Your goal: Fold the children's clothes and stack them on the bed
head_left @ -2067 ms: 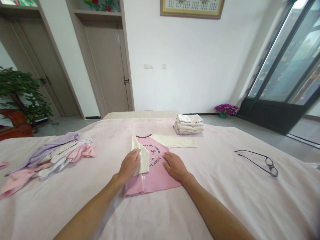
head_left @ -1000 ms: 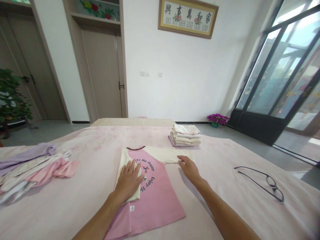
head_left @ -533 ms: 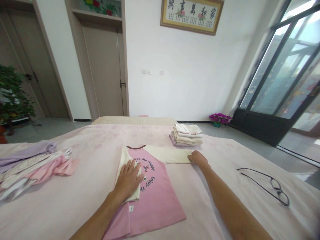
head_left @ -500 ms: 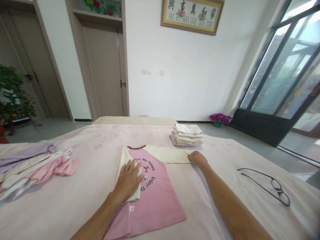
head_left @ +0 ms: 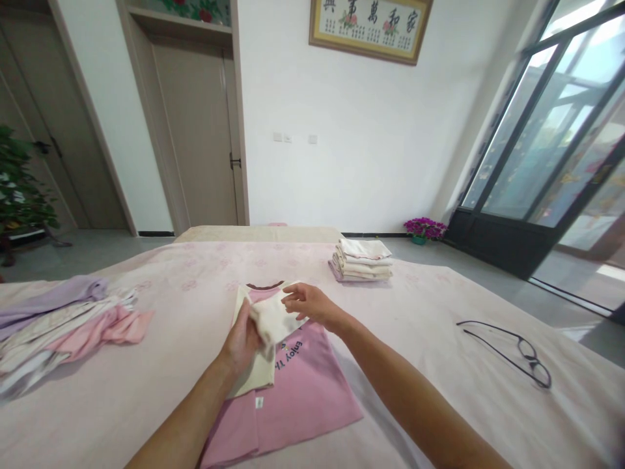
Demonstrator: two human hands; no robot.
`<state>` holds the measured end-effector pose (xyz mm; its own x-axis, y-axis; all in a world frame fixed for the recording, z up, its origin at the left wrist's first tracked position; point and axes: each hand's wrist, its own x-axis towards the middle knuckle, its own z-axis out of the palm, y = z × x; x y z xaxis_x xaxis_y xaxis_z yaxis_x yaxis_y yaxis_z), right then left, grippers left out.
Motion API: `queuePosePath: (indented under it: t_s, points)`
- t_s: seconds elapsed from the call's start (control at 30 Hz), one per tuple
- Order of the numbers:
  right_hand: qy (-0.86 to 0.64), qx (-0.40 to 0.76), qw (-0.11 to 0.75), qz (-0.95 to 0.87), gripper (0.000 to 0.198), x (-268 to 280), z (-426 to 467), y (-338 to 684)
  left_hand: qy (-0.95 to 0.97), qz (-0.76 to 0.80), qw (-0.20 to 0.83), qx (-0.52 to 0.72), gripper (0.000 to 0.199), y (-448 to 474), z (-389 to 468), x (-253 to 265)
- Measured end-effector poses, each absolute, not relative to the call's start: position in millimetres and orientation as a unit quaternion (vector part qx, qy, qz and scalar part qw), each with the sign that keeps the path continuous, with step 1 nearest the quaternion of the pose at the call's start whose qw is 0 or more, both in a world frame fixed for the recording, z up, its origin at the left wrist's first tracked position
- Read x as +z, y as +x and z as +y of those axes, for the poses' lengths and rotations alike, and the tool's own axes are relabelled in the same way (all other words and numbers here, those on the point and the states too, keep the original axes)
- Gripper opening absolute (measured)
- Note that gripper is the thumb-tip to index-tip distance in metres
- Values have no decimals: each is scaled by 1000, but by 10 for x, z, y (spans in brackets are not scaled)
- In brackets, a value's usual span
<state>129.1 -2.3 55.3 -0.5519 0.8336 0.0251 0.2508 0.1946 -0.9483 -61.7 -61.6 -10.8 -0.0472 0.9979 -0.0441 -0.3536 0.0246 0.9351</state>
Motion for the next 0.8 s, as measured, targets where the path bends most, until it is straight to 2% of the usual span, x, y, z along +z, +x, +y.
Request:
queuePosePath:
  t_s: [0.07, 0.13, 0.2, 0.33, 0.47, 0.57, 0.7, 0.8]
  points:
    - [-430, 461, 271, -727, 43, 478, -107, 1381, 318, 437, 602, 588, 52, -670, -577, -176]
    - [-513, 360, 248, -739, 44, 388, -166, 1592, 272, 454, 604, 596, 36, -699, -546, -262]
    - [-561, 283, 198, -752, 50, 304, -247, 1830, 237, 454, 599, 616, 35, -694, -516, -319]
    - [-598, 241, 84, -759, 64, 200, -583, 2115, 177, 426, 602, 651, 30, -646, -431, -221]
    - [-596, 195, 47, -777, 68, 146, -949, 2121, 195, 432, 585, 658, 23, -665, -292, 130]
    - [-605, 204, 61, -767, 68, 83, -1022, 2084, 270, 445, 552, 651, 23, -735, -163, 403]
    - [-618, 310, 112, -714, 68, 18, -921, 1997, 316, 469, 508, 649, 22, -884, 29, 615]
    - [-590, 347, 150, -713, 65, 51, -908, 1813, 346, 496, 460, 651, 16, -1039, 162, 688]
